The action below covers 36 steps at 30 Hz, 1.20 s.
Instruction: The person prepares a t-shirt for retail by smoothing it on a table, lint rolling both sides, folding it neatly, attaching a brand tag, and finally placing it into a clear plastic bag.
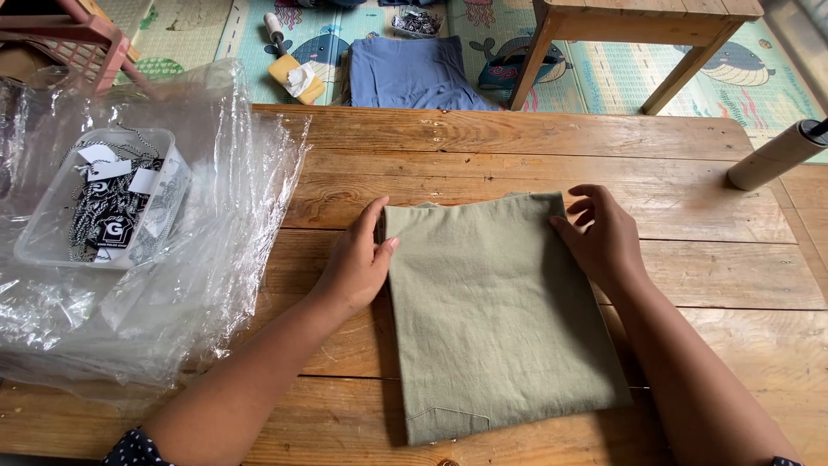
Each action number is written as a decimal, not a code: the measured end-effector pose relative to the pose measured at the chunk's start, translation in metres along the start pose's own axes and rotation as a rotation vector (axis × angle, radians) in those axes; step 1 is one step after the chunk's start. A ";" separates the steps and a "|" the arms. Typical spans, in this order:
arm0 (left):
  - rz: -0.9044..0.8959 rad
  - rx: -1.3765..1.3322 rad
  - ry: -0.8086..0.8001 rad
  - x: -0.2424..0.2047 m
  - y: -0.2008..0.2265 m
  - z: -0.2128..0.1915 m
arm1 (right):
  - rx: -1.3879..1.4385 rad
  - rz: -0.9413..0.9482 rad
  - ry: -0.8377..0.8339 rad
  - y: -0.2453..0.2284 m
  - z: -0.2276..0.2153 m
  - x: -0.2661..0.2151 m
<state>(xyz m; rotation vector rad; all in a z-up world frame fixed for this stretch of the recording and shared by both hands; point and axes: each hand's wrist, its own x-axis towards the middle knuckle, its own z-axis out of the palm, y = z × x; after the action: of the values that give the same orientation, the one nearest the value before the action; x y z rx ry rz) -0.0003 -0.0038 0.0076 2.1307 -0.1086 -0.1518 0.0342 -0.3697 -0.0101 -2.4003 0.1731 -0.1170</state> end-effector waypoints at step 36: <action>0.527 0.802 -0.235 -0.018 0.005 0.014 | -0.558 -0.299 -0.226 -0.049 0.028 -0.040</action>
<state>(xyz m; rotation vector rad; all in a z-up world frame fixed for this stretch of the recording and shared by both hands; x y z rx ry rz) -0.0201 -0.0159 0.0053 2.7706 -1.0014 -0.0434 0.0027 -0.3090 0.0010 -2.9567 -0.2992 0.0776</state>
